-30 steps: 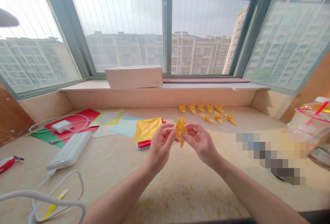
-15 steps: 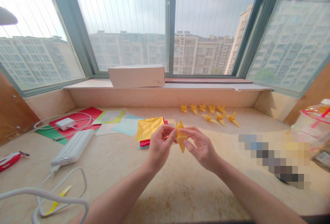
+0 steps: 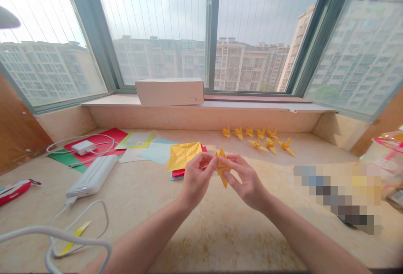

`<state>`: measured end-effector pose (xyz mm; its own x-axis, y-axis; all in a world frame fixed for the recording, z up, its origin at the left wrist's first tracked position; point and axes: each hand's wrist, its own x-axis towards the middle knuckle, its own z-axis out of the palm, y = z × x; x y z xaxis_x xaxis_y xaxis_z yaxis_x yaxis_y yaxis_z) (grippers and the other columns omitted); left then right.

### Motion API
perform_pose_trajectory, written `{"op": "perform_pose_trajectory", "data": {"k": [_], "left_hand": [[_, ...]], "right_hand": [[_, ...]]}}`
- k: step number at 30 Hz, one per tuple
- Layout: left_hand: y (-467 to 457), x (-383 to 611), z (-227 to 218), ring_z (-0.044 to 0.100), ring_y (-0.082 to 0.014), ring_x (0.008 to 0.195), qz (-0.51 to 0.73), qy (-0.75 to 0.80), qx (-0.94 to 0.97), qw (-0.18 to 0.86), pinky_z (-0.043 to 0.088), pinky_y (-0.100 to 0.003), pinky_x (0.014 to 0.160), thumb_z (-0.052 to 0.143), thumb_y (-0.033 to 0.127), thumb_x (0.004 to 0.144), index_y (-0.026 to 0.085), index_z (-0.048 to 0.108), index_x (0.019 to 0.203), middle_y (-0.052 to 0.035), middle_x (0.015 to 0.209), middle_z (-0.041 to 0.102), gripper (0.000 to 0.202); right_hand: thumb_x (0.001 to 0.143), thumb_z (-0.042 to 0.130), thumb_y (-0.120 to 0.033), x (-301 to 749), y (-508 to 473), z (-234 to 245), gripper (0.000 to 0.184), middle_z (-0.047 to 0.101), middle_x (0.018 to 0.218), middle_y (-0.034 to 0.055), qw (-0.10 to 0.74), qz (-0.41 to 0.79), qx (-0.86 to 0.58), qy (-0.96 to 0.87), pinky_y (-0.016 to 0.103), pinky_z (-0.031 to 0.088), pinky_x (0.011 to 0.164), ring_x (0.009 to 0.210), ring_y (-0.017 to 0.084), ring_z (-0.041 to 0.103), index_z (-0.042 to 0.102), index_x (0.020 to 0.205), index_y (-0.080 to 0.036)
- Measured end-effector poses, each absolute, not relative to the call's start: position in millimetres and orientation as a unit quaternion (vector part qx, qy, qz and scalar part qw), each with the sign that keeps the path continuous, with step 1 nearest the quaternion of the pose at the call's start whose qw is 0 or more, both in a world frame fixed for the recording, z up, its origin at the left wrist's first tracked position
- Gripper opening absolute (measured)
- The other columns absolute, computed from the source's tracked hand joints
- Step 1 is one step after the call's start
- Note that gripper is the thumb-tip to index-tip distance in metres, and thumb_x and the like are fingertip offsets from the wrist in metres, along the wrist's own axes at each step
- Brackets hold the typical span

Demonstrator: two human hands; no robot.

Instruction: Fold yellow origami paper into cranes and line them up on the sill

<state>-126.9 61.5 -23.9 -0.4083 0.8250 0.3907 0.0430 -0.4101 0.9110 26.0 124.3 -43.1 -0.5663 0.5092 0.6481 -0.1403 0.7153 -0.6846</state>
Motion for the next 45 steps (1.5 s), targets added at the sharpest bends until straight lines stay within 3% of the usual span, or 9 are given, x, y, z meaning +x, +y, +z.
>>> {"op": "perform_pose_trajectory", "data": {"k": [6,14,22,30,40,45], "left_hand": [[59.8,-126.1,-22.7,0.066,-0.0151,0.067,0.693,0.464,0.454,0.313,0.057,-0.026,0.065,0.072,0.037,0.078,0.013,0.071,0.077,-0.0038,0.073,0.072,0.024],[61.3,-128.3,-29.1,0.069,-0.0186,0.074,0.662,0.498,0.493,0.268,0.057,-0.027,0.071,0.071,0.037,0.079,0.015,0.076,0.084,-0.0057,0.080,0.075,0.023],[64.2,-128.8,-26.4,0.070,-0.0204,0.078,0.671,0.472,0.445,0.358,0.058,-0.032,0.077,0.070,0.045,0.079,0.012,0.076,0.086,-0.0081,0.082,0.075,0.035],[66.3,-130.8,-28.9,0.070,-0.0212,0.086,0.675,0.467,0.440,0.364,0.058,-0.033,0.081,0.070,0.045,0.081,0.012,0.074,0.092,-0.0096,0.094,0.075,0.035],[67.0,-131.6,-30.1,0.071,-0.0234,0.086,0.668,0.501,0.437,0.335,0.060,-0.037,0.081,0.073,0.047,0.076,0.012,0.074,0.086,-0.0090,0.091,0.076,0.036],[67.7,-133.7,-28.9,0.072,-0.0238,0.085,0.660,0.521,0.436,0.320,0.059,-0.038,0.084,0.073,0.049,0.076,0.013,0.075,0.087,-0.0085,0.090,0.076,0.037]], "right_hand": [[0.093,0.053,-0.017,25.4,121.8,-39.9,0.041,0.055,0.118,0.0082,0.450,0.325,-0.110,-0.825,0.038,0.050,0.096,0.110,0.021,0.057,0.059,0.131,-0.031],[0.094,0.050,-0.015,24.1,123.4,-40.6,0.046,0.055,0.116,0.0094,0.445,0.234,-0.113,-0.857,0.040,0.053,0.085,0.103,0.023,0.057,0.054,0.136,-0.033],[0.091,0.048,-0.009,23.7,129.7,-45.8,0.053,0.053,0.118,0.0092,0.438,0.167,-0.098,-0.878,0.042,0.052,0.090,0.109,0.024,0.054,0.052,0.137,-0.034],[0.091,0.053,-0.012,22.8,126.1,-38.4,0.053,0.061,0.121,0.0082,0.481,0.221,-0.116,-0.840,0.040,0.048,0.099,0.113,0.022,0.058,0.044,0.140,-0.031],[0.085,0.056,-0.010,20.0,128.3,-40.6,0.029,0.065,0.099,0.0076,0.457,0.219,-0.167,-0.845,0.035,0.051,0.087,0.096,0.021,0.062,0.061,0.112,-0.020],[0.085,0.055,-0.011,21.1,127.7,-36.5,0.028,0.063,0.100,0.0072,0.462,0.224,-0.180,-0.839,0.033,0.051,0.085,0.096,0.020,0.062,0.060,0.111,-0.020]]}}
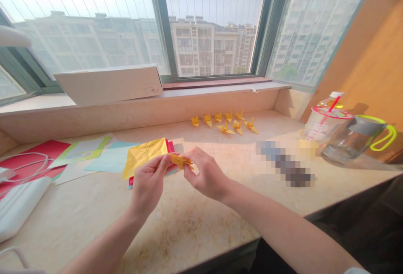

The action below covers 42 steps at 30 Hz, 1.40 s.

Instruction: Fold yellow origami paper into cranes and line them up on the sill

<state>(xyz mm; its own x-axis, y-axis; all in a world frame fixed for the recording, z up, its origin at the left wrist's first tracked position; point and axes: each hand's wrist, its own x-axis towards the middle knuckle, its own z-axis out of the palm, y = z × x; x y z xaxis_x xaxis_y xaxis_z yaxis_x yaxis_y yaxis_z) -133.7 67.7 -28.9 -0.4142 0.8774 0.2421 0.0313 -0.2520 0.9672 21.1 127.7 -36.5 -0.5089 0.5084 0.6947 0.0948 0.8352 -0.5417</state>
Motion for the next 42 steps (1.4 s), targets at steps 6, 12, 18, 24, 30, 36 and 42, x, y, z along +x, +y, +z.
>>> {"op": "perform_pose_trajectory", "data": {"k": [6,12,18,24,30,36,42], "left_hand": [[67,-136,-28,0.072,-0.0238,0.084,0.650,0.529,0.449,0.309,0.059,-0.038,0.081,0.070,0.047,0.079,0.013,0.074,0.086,-0.0078,0.089,0.076,0.035],[67,-133,-25,0.071,-0.0215,0.084,0.648,0.520,0.469,0.302,0.059,-0.032,0.074,0.064,0.046,0.084,0.014,0.072,0.093,-0.0088,0.093,0.075,0.035],[67,-136,-24,0.067,-0.0151,0.067,0.623,0.542,0.489,0.282,0.056,-0.027,0.064,0.070,0.038,0.080,0.012,0.069,0.091,-0.0053,0.080,0.072,0.028],[67,-138,-28,0.064,-0.0136,0.059,0.612,0.530,0.512,0.286,0.055,-0.025,0.056,0.066,0.036,0.083,0.012,0.066,0.087,-0.0022,0.069,0.067,0.024],[67,-136,-28,0.063,-0.0119,0.057,0.622,0.520,0.514,0.281,0.054,-0.023,0.056,0.065,0.030,0.083,0.012,0.067,0.085,-0.0027,0.071,0.069,0.018],[68,-135,-33,0.068,-0.0154,0.070,0.612,0.509,0.543,0.267,0.055,-0.025,0.066,0.062,0.036,0.086,0.012,0.070,0.088,-0.0071,0.083,0.073,0.025],[71,-131,-43,0.069,-0.0192,0.080,0.592,0.512,0.558,0.275,0.056,-0.028,0.073,0.065,0.038,0.085,0.014,0.073,0.088,-0.0085,0.086,0.075,0.026]], "right_hand": [[0.085,0.054,-0.010,22,128,-36,0.030,0.063,0.100,0.0070,0.457,0.229,-0.182,-0.840,0.033,0.051,0.085,0.096,0.020,0.062,0.061,0.112,-0.021],[0.083,0.058,-0.012,20,131,-36,0.025,0.066,0.092,0.0050,0.480,0.318,-0.214,-0.789,0.032,0.052,0.080,0.085,0.018,0.063,0.066,0.105,-0.020],[0.086,0.059,-0.022,19,135,-40,0.025,0.072,0.102,0.0077,0.426,0.516,-0.214,-0.711,0.035,0.054,0.085,0.092,0.020,0.068,0.064,0.111,-0.018],[0.088,0.061,-0.029,19,133,-45,0.025,0.071,0.103,0.0082,0.417,0.504,-0.206,-0.728,0.038,0.053,0.087,0.095,0.021,0.068,0.065,0.110,-0.018],[0.089,0.062,-0.031,20,128,-43,0.020,0.071,0.098,0.0065,0.431,0.414,-0.203,-0.776,0.038,0.051,0.087,0.092,0.021,0.066,0.067,0.104,-0.020],[0.088,0.064,-0.036,20,131,-48,0.021,0.071,0.097,0.0064,0.459,0.344,-0.231,-0.786,0.037,0.051,0.084,0.090,0.021,0.065,0.068,0.103,-0.022],[0.088,0.065,-0.038,17,132,-57,0.024,0.071,0.098,0.0068,0.483,0.348,-0.239,-0.767,0.038,0.052,0.085,0.090,0.022,0.065,0.066,0.106,-0.022]]}}
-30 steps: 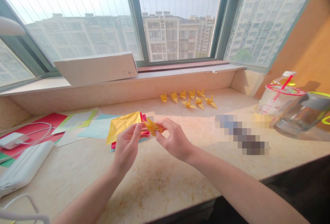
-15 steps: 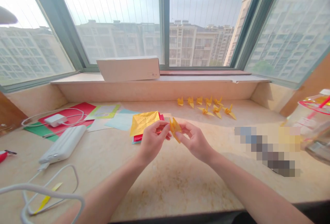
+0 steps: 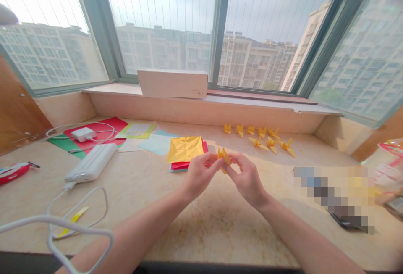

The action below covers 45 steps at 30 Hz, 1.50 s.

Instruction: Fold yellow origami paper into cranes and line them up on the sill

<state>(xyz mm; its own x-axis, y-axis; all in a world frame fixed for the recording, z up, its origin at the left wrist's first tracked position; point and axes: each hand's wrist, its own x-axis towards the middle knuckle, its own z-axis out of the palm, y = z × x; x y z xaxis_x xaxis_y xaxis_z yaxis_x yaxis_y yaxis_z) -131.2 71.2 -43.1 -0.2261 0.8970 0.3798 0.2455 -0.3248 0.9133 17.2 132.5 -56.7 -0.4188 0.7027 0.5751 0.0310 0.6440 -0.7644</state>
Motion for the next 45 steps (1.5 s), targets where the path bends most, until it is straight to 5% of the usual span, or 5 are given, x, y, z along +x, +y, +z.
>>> {"op": "perform_pose_trajectory", "data": {"k": [15,22,26,31,45], "left_hand": [[69,-126,-46,0.071,-0.0206,0.078,0.618,0.512,0.506,0.317,0.056,-0.027,0.070,0.064,0.041,0.085,0.016,0.078,0.100,-0.0071,0.088,0.078,0.032],[68,-135,-41,0.058,-0.0133,0.061,0.520,0.531,0.645,0.179,0.043,-0.022,0.060,0.055,0.039,0.091,0.017,0.078,0.083,0.0002,0.066,0.069,0.033],[68,-137,-40,0.054,-0.0132,0.060,0.481,0.521,0.689,0.147,0.039,-0.022,0.059,0.051,0.038,0.093,0.017,0.076,0.077,-0.0007,0.065,0.066,0.036],[70,-138,-42,0.056,-0.0133,0.062,0.469,0.519,0.705,0.115,0.039,-0.022,0.059,0.049,0.037,0.094,0.019,0.075,0.081,-0.0018,0.067,0.066,0.034],[70,-132,-41,0.066,-0.0164,0.072,0.491,0.520,0.677,0.172,0.053,-0.026,0.066,0.069,0.033,0.080,0.017,0.071,0.103,-0.0061,0.088,0.073,0.028]], "right_hand": [[0.080,0.073,-0.039,19,139,-63,0.035,0.071,0.101,0.0064,0.469,0.395,-0.205,-0.763,0.039,0.055,0.086,0.094,0.023,0.067,0.062,0.109,-0.023],[0.091,0.057,-0.038,25,139,-49,0.028,0.069,0.108,0.0089,0.481,0.311,-0.245,-0.782,0.038,0.051,0.086,0.096,0.022,0.064,0.064,0.111,-0.020],[0.088,0.056,-0.031,27,140,-42,0.019,0.072,0.095,0.0069,0.448,0.319,-0.249,-0.798,0.037,0.049,0.085,0.093,0.023,0.065,0.069,0.095,-0.019],[0.080,0.058,-0.023,28,143,-42,0.015,0.073,0.090,0.0051,0.431,0.326,-0.277,-0.794,0.037,0.049,0.083,0.087,0.022,0.066,0.069,0.089,-0.019],[0.084,0.063,-0.042,25,143,-43,0.026,0.074,0.081,0.0057,0.447,0.370,-0.311,-0.753,0.036,0.050,0.079,0.079,0.022,0.067,0.070,0.083,-0.017]]}}
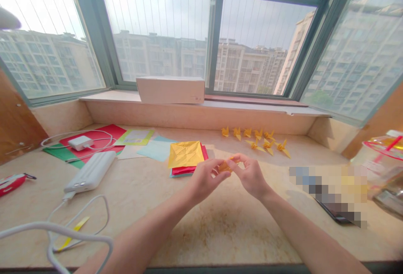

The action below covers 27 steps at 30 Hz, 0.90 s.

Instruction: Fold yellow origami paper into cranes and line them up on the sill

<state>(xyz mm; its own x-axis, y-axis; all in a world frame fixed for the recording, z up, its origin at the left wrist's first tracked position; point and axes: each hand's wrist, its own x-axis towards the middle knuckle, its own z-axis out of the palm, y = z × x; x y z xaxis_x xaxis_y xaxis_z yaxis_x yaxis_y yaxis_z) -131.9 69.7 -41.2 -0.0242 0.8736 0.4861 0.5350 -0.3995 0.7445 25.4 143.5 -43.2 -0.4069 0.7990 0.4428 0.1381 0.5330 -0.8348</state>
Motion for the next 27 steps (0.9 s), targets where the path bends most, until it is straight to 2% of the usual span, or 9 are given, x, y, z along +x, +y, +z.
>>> {"op": "perform_pose_trajectory", "data": {"k": [5,8,11,15,18,21,24,27], "left_hand": [[69,-131,-38,0.068,-0.0179,0.081,0.526,0.497,0.641,0.254,0.056,-0.030,0.074,0.067,0.027,0.082,0.019,0.069,0.110,-0.0058,0.094,0.075,0.030],[71,-132,-37,0.070,-0.0196,0.084,0.567,0.483,0.585,0.321,0.056,-0.032,0.079,0.068,0.030,0.082,0.016,0.069,0.104,-0.0072,0.092,0.075,0.026],[74,-135,-38,0.070,-0.0202,0.087,0.594,0.470,0.557,0.341,0.055,-0.033,0.081,0.071,0.033,0.080,0.014,0.069,0.095,-0.0083,0.093,0.075,0.025],[75,-138,-36,0.068,-0.0198,0.090,0.614,0.468,0.554,0.312,0.054,-0.033,0.082,0.069,0.036,0.082,0.016,0.068,0.094,-0.0078,0.096,0.073,0.024],[74,-141,-35,0.064,-0.0178,0.089,0.609,0.503,0.576,0.210,0.053,-0.029,0.077,0.067,0.036,0.083,0.018,0.069,0.092,-0.0072,0.101,0.068,0.020],[72,-144,-34,0.058,-0.0141,0.073,0.583,0.537,0.599,0.113,0.050,-0.025,0.067,0.065,0.034,0.084,0.019,0.071,0.091,-0.0035,0.085,0.063,0.017],[70,-144,-35,0.057,-0.0124,0.061,0.560,0.535,0.621,0.118,0.048,-0.023,0.059,0.060,0.031,0.087,0.019,0.069,0.098,0.0001,0.071,0.059,0.019],[66,-142,-34,0.064,-0.0134,0.063,0.544,0.523,0.640,0.143,0.051,-0.023,0.061,0.057,0.028,0.088,0.019,0.065,0.103,-0.0011,0.075,0.064,0.020]], "right_hand": [[0.082,0.065,-0.048,24,148,-47,0.031,0.073,0.079,0.0063,0.478,0.399,-0.311,-0.719,0.035,0.052,0.073,0.076,0.022,0.066,0.069,0.083,-0.017],[0.084,0.063,-0.050,22,148,-46,0.037,0.074,0.088,0.0078,0.503,0.439,-0.274,-0.692,0.034,0.054,0.074,0.081,0.021,0.067,0.067,0.098,-0.016],[0.089,0.056,-0.052,22,148,-43,0.041,0.073,0.097,0.0086,0.511,0.452,-0.248,-0.688,0.033,0.054,0.076,0.084,0.020,0.067,0.065,0.110,-0.017],[0.089,0.058,-0.048,24,147,-43,0.035,0.073,0.095,0.0079,0.484,0.457,-0.233,-0.709,0.035,0.053,0.081,0.086,0.021,0.067,0.068,0.104,-0.018],[0.088,0.062,-0.044,24,147,-46,0.029,0.072,0.100,0.0077,0.473,0.446,-0.219,-0.728,0.038,0.051,0.086,0.093,0.022,0.066,0.069,0.104,-0.021],[0.087,0.064,-0.042,23,146,-46,0.024,0.068,0.105,0.0077,0.486,0.412,-0.202,-0.744,0.037,0.051,0.086,0.099,0.022,0.064,0.071,0.099,-0.023],[0.087,0.065,-0.040,23,144,-43,0.019,0.066,0.104,0.0069,0.497,0.382,-0.182,-0.757,0.036,0.052,0.083,0.096,0.021,0.063,0.072,0.094,-0.024],[0.085,0.068,-0.036,25,141,-39,0.013,0.066,0.102,0.0059,0.499,0.345,-0.166,-0.778,0.038,0.051,0.087,0.097,0.021,0.063,0.072,0.090,-0.025]]}}
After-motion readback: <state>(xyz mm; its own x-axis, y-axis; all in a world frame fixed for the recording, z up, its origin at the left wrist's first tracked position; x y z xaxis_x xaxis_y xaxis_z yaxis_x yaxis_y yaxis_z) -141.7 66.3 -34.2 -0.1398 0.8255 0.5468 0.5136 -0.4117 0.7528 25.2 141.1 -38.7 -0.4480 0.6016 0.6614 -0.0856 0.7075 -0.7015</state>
